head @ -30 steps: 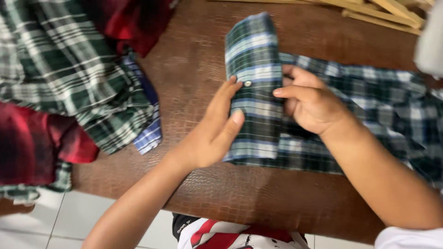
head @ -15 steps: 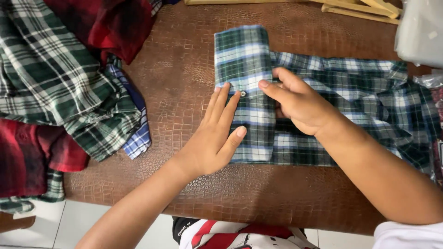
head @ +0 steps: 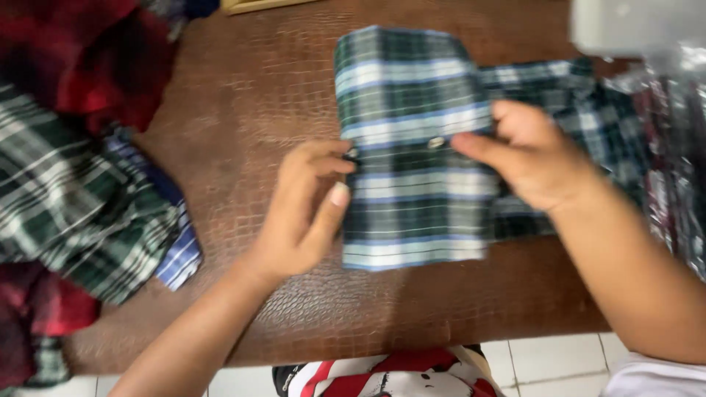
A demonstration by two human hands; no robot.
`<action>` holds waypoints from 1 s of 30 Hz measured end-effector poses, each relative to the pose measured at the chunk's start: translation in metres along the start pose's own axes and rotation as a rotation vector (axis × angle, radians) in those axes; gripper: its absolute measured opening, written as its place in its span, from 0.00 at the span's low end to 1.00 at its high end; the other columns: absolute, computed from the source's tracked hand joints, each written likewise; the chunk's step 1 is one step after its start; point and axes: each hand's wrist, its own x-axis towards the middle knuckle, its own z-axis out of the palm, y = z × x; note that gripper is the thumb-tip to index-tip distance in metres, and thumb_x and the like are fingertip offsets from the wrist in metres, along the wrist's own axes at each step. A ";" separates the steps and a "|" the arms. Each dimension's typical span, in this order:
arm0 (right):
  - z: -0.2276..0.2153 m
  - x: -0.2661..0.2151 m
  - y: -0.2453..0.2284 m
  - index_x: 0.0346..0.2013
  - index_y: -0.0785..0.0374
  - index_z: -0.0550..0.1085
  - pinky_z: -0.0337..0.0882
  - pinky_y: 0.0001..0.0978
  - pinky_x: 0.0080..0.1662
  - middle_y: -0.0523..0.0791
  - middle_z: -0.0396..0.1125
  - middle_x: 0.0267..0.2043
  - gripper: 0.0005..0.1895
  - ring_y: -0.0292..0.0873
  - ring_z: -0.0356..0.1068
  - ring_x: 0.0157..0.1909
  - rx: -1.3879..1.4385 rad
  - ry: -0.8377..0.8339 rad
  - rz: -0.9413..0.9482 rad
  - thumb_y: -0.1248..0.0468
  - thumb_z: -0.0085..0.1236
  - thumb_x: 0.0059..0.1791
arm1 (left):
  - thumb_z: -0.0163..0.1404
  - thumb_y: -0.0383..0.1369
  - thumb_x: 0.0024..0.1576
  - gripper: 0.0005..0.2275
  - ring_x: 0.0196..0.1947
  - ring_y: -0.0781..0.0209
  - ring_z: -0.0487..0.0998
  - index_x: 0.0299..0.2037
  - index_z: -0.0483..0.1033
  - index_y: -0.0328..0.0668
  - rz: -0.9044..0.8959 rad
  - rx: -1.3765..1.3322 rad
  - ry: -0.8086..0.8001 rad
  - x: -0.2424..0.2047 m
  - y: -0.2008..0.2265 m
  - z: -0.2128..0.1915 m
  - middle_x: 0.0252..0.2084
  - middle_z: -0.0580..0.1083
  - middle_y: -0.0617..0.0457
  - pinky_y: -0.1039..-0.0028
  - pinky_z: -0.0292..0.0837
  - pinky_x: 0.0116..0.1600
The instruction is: Folding a green and white plaid shirt on a workspace table.
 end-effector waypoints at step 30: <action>-0.091 0.055 0.034 0.59 0.71 0.69 0.68 0.34 0.52 0.51 0.72 0.53 0.30 0.46 0.71 0.49 -0.840 -0.012 0.022 0.73 0.57 0.41 | 0.56 0.33 0.56 0.01 0.36 0.63 0.73 0.34 0.79 0.55 0.793 0.746 -0.472 -0.015 0.043 0.084 0.34 0.76 0.61 0.72 0.61 0.60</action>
